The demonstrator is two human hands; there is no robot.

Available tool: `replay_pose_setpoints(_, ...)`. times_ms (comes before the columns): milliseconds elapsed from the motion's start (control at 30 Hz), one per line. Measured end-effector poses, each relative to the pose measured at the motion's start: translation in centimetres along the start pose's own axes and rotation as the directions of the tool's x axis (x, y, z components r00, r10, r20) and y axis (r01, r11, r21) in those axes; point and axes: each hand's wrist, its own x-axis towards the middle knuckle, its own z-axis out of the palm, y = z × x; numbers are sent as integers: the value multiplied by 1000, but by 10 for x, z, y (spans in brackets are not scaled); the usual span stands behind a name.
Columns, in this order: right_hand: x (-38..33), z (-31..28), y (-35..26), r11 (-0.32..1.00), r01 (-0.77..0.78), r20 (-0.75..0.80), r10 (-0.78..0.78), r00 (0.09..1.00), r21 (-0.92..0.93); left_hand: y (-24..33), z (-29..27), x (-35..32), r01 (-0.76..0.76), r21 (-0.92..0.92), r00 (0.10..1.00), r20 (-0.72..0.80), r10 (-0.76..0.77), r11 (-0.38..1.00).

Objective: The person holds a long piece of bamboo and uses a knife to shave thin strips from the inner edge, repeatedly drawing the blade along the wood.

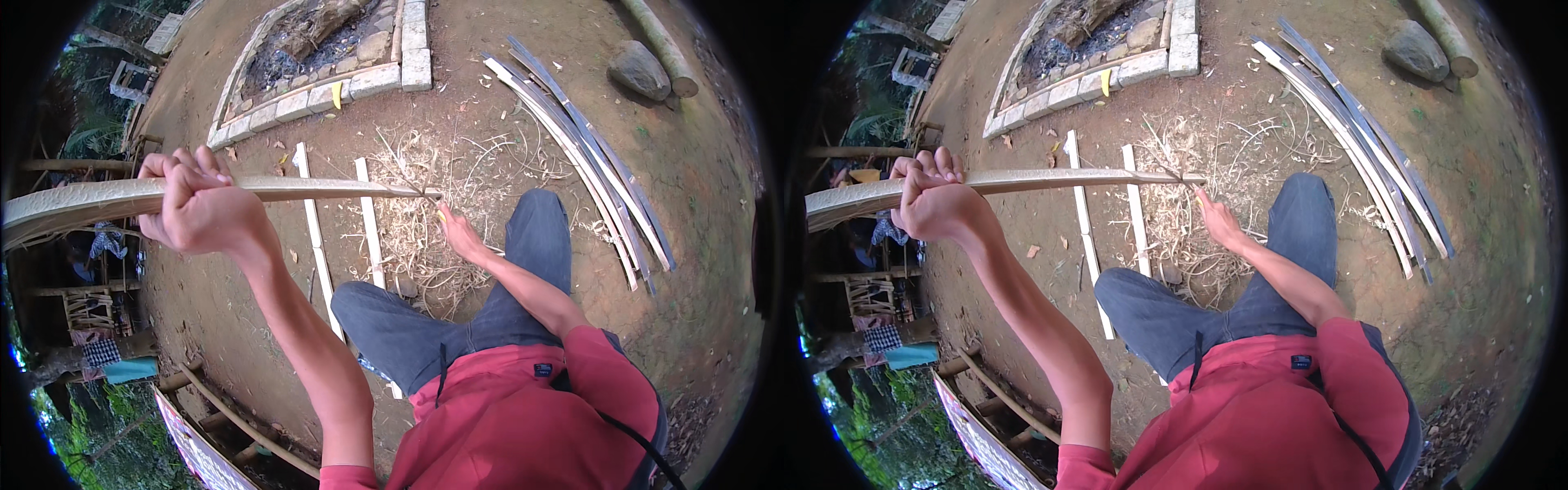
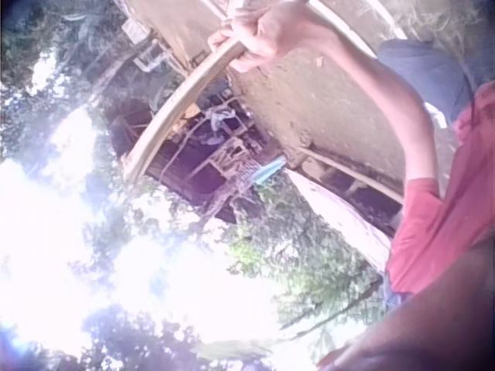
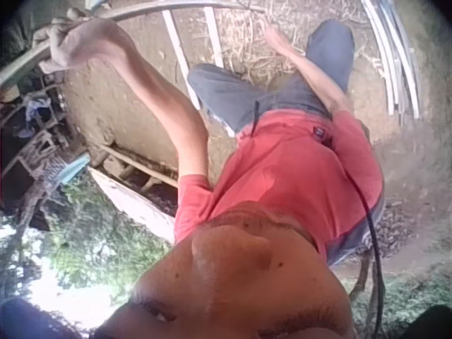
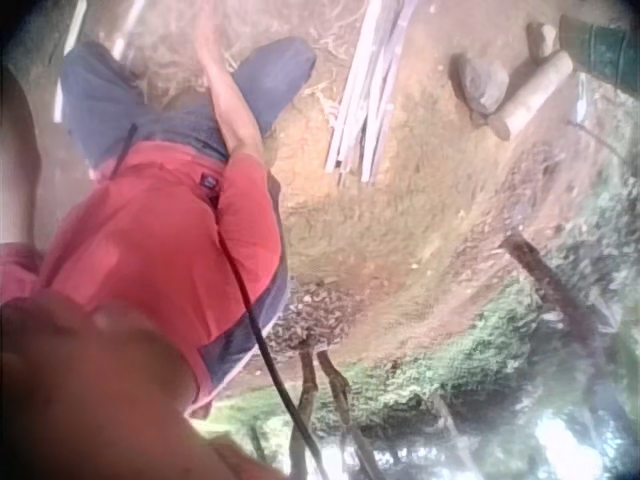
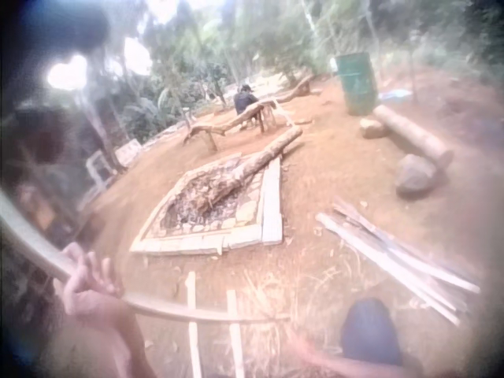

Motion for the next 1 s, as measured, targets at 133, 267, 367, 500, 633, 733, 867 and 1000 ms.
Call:
replay_pose_setpoints(133,-6,-32,-75,949,119,-99,-93,991,293,0,-21,5,-71,43,994,88,67,996)
replay_pose_setpoints(267,-7,-80,-133,903,274,-259,-192,947,331,2,-21,-1,8,-16,987,160,-5,1000)
replay_pose_setpoints(367,-3,-16,-34,971,119,-198,-77,977,210,13,12,-13,-143,242,986,114,119,960)
replay_pose_setpoints(500,4,-1,-11,990,29,-39,-24,999,136,13,9,-7,-93,-7,987,128,93,996)
replay_pose_setpoints(633,4,-69,-92,953,148,-140,-114,984,266,6,-5,-11,-127,90,975,196,107,988)
replay_pose_setpoints(733,1,-58,-86,939,189,-174,-143,974,287,10,-3,-17,-96,52,970,231,81,994)
replay_pose_setpoints(867,3,24,41,988,77,-170,-54,984,132,3,25,-8,-80,-4,969,234,79,997)
replay_pose_setpoints(1000,-14,-16,-45,944,-15,-6,18,1000,330,10,22,-12,-53,104,996,75,45,993)
